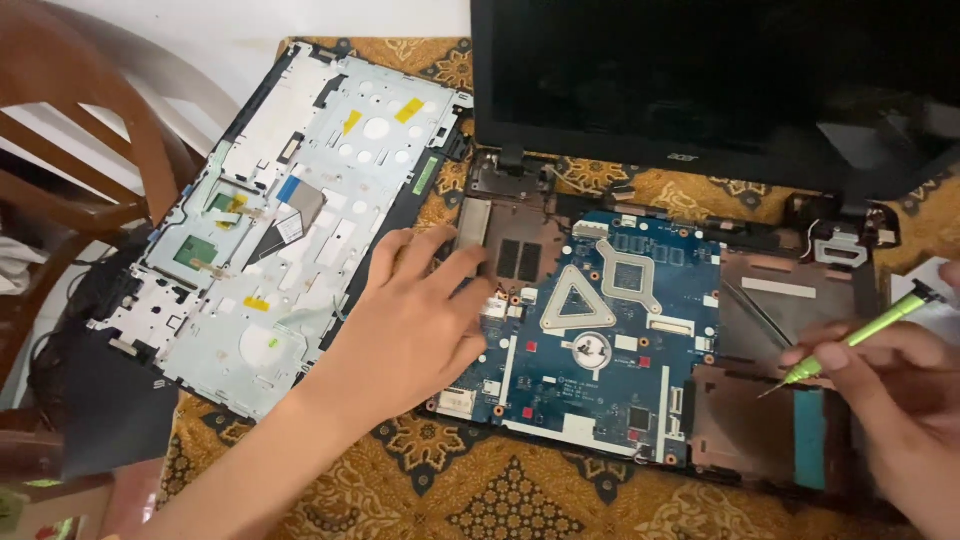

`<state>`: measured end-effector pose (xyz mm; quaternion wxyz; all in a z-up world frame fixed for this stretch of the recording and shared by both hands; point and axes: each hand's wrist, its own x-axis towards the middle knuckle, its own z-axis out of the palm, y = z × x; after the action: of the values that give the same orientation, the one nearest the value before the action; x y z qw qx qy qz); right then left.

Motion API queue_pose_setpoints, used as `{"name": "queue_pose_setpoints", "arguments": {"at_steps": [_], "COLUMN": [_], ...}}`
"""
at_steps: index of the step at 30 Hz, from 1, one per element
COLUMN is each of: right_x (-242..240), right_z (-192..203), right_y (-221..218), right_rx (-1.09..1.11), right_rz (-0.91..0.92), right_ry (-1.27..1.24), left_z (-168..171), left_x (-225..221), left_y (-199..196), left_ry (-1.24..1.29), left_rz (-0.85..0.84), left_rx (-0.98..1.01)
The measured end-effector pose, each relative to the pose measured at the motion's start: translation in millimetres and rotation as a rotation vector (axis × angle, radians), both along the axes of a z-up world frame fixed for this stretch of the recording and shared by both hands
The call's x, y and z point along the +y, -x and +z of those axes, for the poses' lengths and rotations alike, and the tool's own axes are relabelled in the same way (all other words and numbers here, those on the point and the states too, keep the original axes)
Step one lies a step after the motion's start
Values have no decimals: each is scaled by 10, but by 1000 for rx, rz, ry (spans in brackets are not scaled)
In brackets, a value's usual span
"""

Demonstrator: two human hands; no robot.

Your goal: Performing final assembly steps on a laptop, including connecting internal cables and installing the fan and hard drive.

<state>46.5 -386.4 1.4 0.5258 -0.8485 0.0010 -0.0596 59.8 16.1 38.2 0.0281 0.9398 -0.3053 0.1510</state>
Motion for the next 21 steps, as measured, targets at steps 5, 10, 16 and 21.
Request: {"name": "queue_pose_setpoints", "arguments": {"at_steps": [5,10,16,21], "right_x": [113,62,84,104], "right_z": [156,248,329,289], "right_y": [-9,-38,-37,-7], "right_rx": [21,-26,-75,-75], "right_rz": [-33,65,67,33], "right_ry": [112,317,476,228], "left_z": [-21,-24,-46,-54], "left_x": [3,-3,9,31], "left_y": [-12,-22,-77,-131], "left_ry": [101,154,133,116], "left_rz": [-16,-12,4,6], "left_rx": [34,102,126,181]}}
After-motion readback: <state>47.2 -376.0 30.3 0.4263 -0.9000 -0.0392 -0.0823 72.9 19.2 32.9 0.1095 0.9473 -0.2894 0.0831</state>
